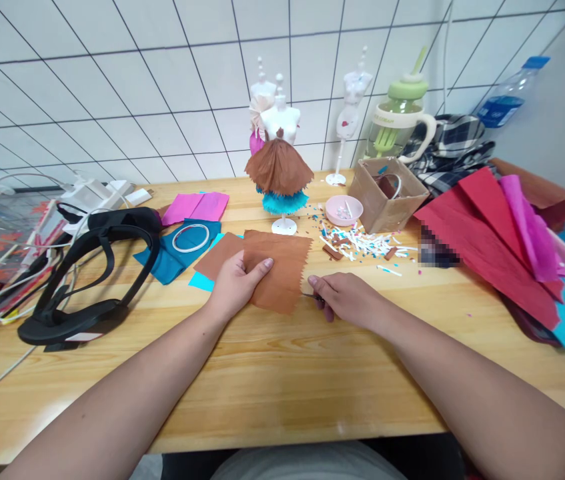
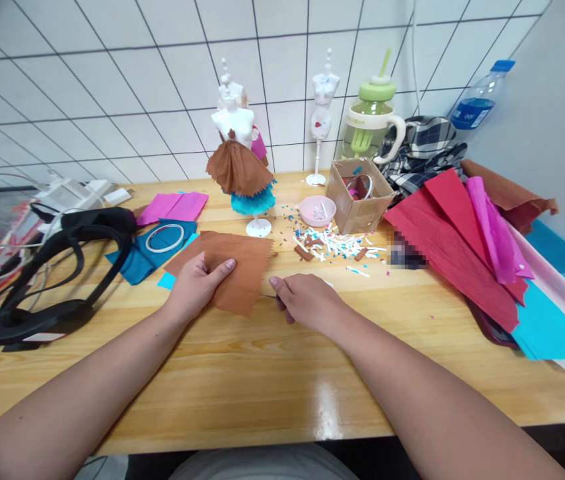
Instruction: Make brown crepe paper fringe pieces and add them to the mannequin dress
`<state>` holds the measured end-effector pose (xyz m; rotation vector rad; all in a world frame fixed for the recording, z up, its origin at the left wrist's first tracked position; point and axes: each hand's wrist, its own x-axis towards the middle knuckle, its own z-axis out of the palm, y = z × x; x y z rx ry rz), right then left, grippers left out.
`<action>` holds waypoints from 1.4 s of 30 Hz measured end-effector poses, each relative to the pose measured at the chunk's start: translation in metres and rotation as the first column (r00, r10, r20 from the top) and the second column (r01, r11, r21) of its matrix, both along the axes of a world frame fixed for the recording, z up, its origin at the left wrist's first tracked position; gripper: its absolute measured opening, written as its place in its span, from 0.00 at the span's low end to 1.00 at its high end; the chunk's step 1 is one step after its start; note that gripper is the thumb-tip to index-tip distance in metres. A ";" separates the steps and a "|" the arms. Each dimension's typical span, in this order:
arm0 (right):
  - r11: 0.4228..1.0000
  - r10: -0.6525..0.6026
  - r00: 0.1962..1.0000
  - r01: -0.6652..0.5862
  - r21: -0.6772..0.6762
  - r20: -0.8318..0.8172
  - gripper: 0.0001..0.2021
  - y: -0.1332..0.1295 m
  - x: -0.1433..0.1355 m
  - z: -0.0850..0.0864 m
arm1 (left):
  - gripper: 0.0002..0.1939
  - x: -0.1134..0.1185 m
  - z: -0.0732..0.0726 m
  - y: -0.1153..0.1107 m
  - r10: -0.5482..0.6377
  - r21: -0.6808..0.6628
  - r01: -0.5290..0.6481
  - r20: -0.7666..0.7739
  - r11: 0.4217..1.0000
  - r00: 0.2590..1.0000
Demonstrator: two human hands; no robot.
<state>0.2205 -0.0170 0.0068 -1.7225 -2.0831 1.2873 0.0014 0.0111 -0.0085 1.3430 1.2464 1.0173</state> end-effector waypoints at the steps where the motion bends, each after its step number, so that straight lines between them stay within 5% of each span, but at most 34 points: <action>1: 1.000 -0.004 1.000 0.004 0.000 -0.006 0.29 0.000 0.000 0.000 | 0.20 0.000 0.000 0.000 0.001 0.001 -0.001 -0.001 1.000 1.000; 26: 1.000 -0.004 0.999 0.004 -0.015 -0.039 0.31 -0.001 0.000 -0.005 | 0.22 0.001 0.001 -0.002 -0.004 0.015 0.004 -0.012 1.000 1.000; 42: 0.995 0.036 0.997 -0.041 0.095 0.062 0.29 0.000 -0.004 0.003 | 0.22 0.002 0.001 -0.003 -0.004 0.019 0.004 -0.009 1.000 1.000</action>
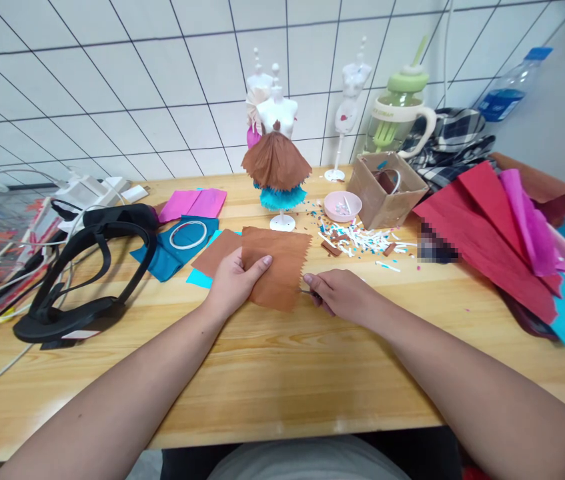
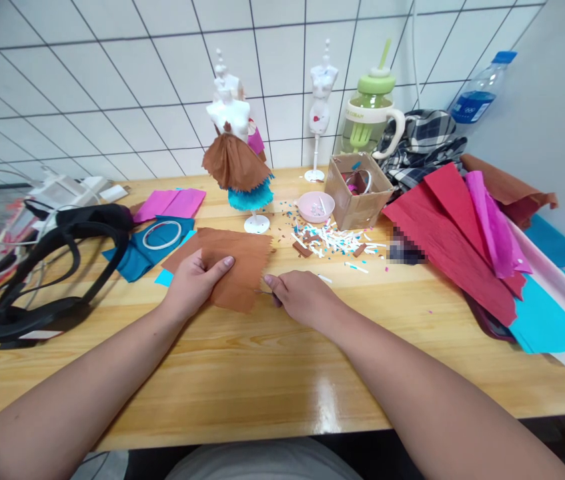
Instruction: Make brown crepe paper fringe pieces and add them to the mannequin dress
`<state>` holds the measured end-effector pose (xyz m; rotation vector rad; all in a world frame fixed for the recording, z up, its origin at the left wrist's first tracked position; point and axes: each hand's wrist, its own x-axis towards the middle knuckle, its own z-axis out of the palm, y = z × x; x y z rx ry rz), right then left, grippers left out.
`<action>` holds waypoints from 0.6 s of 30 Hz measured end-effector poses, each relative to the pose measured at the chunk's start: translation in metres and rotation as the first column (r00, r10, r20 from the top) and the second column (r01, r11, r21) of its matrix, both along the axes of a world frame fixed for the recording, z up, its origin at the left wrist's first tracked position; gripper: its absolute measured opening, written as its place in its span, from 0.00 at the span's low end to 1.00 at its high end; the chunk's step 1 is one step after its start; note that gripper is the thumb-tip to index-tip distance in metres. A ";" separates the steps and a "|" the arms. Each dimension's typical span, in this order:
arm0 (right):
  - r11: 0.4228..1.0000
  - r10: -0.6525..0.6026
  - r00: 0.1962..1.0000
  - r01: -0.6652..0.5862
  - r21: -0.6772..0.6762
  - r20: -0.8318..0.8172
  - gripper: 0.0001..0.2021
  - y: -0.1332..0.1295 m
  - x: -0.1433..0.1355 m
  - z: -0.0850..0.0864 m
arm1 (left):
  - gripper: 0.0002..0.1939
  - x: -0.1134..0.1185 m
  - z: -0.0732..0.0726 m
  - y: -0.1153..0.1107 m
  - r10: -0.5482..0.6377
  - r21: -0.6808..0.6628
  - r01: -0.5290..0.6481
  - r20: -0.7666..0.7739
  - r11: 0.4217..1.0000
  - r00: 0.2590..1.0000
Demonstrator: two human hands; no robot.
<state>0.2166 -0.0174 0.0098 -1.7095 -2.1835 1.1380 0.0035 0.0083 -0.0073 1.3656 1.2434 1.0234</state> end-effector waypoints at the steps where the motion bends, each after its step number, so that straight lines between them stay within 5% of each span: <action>1: 1.000 0.006 1.000 -0.006 -0.001 0.006 0.29 0.000 0.000 0.000 | 0.22 0.000 0.000 0.000 0.003 -0.001 -0.003 -0.003 1.000 1.000; 12: 0.997 0.048 0.998 -0.050 0.051 0.048 0.28 0.002 0.000 -0.001 | 0.21 0.000 0.000 0.000 0.016 0.015 -0.016 -0.012 1.000 1.000; 18: 0.999 -0.030 0.999 0.031 -0.027 0.031 0.28 0.003 0.010 0.003 | 0.23 -0.001 -0.001 0.001 0.009 0.016 -0.010 0.037 1.000 0.999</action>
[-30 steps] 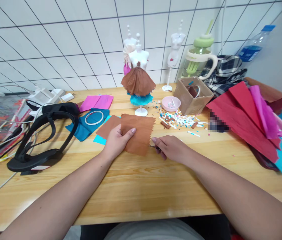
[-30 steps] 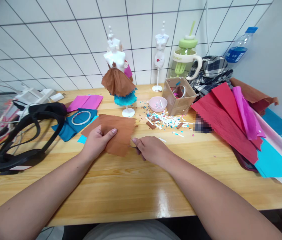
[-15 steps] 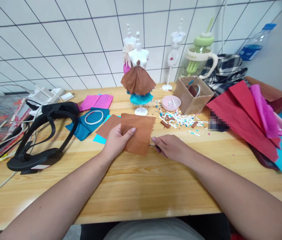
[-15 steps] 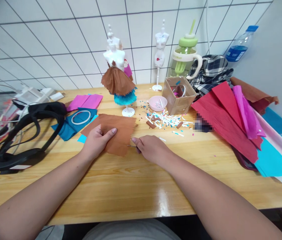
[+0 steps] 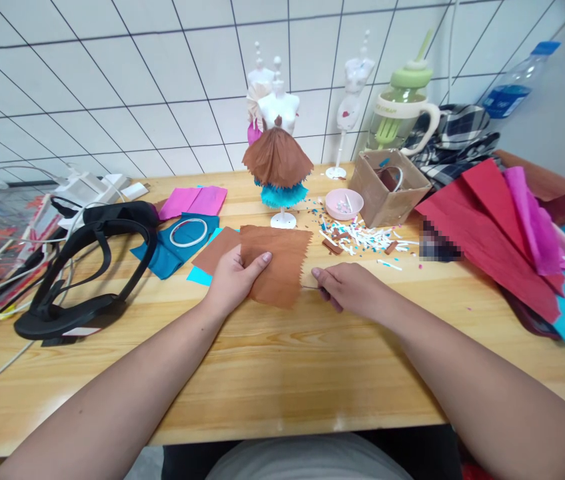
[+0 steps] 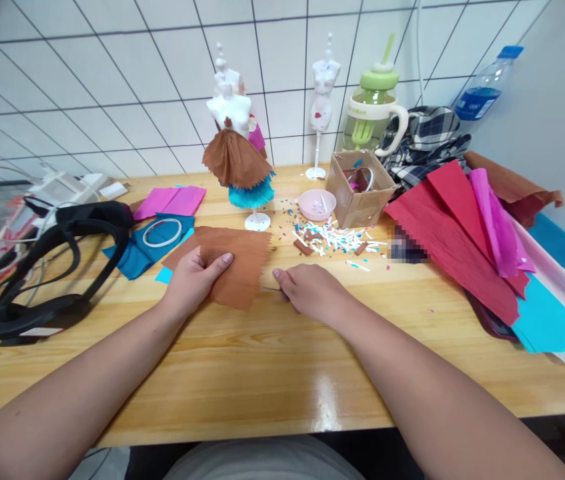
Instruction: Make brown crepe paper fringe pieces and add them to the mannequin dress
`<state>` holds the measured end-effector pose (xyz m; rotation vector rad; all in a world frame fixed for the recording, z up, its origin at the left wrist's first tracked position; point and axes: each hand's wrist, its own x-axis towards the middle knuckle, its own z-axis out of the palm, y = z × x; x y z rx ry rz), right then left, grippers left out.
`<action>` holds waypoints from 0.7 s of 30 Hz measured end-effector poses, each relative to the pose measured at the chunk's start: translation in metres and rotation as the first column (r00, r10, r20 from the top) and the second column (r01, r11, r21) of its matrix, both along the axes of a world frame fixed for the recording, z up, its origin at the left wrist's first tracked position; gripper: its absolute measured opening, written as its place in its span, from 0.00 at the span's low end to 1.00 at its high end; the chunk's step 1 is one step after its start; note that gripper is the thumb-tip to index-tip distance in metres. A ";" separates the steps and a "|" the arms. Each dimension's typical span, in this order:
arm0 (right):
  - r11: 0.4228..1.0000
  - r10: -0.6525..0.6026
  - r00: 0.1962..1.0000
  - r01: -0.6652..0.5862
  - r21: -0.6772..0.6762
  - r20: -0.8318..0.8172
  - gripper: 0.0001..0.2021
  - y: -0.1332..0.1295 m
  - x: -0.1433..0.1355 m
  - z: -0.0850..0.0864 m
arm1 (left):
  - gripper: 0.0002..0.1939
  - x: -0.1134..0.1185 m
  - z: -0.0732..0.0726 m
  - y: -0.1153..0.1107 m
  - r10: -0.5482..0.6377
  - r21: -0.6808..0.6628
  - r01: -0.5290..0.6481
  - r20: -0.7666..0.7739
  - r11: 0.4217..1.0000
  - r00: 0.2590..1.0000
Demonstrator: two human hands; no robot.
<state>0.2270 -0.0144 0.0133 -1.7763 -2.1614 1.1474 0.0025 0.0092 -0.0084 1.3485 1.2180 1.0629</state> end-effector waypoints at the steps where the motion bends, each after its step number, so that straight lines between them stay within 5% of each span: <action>1: 1.000 -0.009 1.000 0.009 -0.003 -0.010 0.29 0.000 0.002 0.001 | 0.23 0.000 0.000 0.000 0.000 -0.001 0.000 0.005 1.000 1.000; 11: 0.991 0.083 0.991 -0.093 0.097 0.101 0.29 -0.001 0.000 0.002 | 0.24 0.001 0.001 -0.002 -0.045 -0.027 0.045 -0.004 0.999 0.999; 21: 0.993 0.105 0.989 -0.110 0.049 0.104 0.29 -0.004 -0.003 0.006 | 0.21 0.002 0.000 -0.002 -0.057 -0.048 0.059 0.030 0.997 0.998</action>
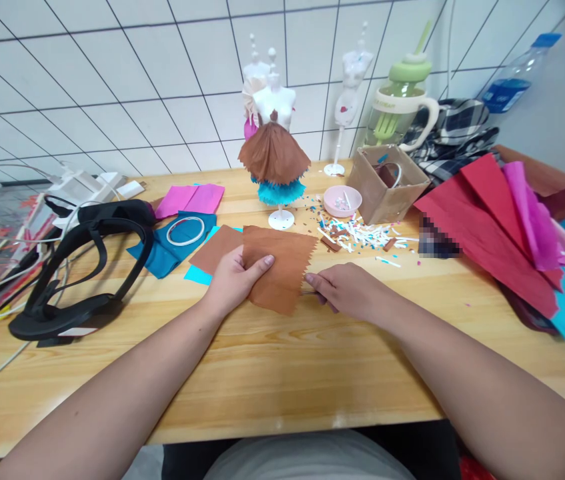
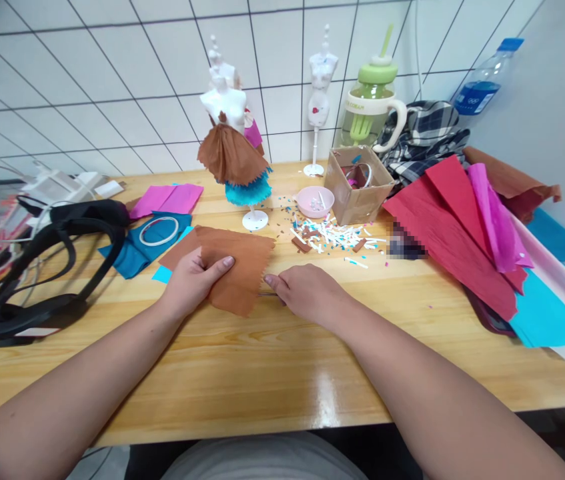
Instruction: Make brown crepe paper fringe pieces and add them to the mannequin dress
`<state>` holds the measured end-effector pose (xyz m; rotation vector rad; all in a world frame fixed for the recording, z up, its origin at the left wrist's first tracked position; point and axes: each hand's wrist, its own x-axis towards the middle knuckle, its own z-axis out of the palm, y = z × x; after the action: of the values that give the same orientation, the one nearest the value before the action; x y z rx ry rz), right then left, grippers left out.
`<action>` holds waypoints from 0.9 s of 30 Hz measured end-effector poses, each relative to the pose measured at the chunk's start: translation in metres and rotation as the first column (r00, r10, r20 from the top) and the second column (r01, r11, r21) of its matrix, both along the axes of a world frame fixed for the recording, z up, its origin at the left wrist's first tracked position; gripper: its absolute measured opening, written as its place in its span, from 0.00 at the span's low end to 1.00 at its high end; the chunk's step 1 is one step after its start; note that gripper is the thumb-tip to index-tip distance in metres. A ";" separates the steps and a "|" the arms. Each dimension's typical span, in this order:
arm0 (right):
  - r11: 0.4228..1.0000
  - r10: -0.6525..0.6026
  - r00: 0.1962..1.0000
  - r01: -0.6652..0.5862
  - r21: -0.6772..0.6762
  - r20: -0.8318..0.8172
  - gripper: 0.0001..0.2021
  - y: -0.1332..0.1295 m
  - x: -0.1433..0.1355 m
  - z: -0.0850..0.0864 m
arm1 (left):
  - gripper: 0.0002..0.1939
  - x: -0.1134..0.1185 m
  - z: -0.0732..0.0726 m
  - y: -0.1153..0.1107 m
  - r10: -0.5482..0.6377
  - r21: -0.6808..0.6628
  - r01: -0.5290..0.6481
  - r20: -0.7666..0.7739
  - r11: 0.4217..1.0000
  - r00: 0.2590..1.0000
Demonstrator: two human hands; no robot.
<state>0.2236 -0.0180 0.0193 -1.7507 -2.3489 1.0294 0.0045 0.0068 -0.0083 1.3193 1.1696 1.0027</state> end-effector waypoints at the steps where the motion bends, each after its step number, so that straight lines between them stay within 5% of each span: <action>1: 1.000 0.008 1.000 -0.008 0.000 0.007 0.29 0.000 0.000 0.000 | 0.21 0.000 0.000 0.000 -0.001 0.002 0.001 -0.006 1.000 1.000; 27: 0.998 0.057 0.994 -0.060 0.033 0.096 0.25 0.001 -0.002 0.000 | 0.20 0.001 0.001 -0.001 -0.024 -0.007 0.024 -0.033 1.000 0.999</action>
<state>0.2215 -0.0171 0.0198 -1.7660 -2.4724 0.9246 0.0052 0.0056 -0.0070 1.3465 1.1782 0.9620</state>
